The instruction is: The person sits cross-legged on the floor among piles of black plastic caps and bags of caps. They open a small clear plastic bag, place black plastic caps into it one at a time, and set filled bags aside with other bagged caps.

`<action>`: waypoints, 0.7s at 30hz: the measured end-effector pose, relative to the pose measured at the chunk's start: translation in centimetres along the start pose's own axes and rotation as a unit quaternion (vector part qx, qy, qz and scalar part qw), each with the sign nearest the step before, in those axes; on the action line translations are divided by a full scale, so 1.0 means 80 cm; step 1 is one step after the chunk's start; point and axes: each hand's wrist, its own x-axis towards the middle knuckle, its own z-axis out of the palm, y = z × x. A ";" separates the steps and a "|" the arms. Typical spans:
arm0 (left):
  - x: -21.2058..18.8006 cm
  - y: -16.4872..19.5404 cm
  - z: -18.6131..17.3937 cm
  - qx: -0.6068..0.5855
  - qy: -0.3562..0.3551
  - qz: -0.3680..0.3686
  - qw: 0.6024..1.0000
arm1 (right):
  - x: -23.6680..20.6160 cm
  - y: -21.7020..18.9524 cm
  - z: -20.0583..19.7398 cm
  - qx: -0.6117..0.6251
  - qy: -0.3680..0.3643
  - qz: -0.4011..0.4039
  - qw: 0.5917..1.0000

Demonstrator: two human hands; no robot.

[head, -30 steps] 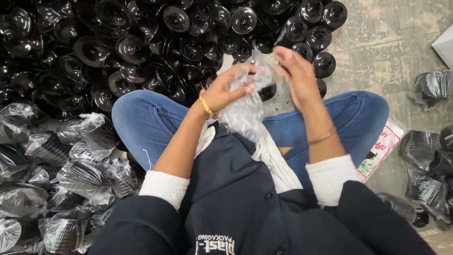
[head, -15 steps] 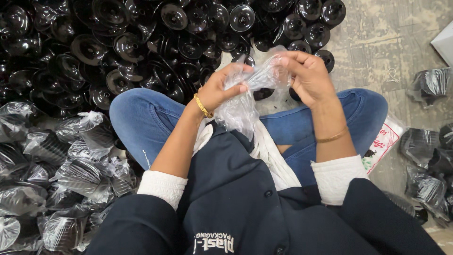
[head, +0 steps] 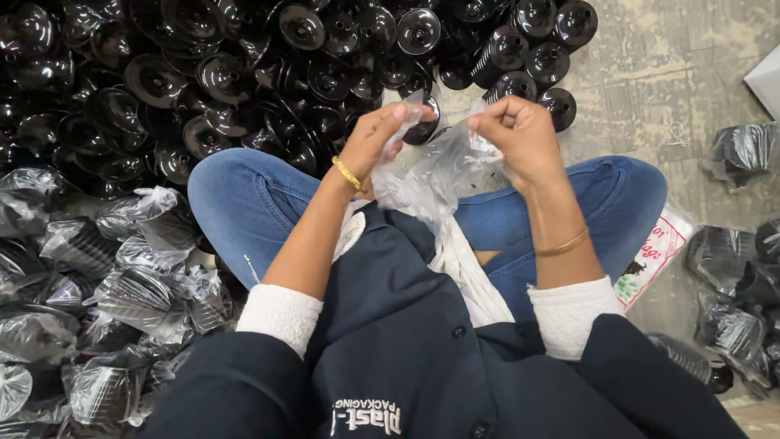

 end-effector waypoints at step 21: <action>0.006 -0.025 -0.022 -0.058 -0.111 -0.110 0.986 | -0.034 -0.017 0.048 -0.246 0.071 -0.175 0.951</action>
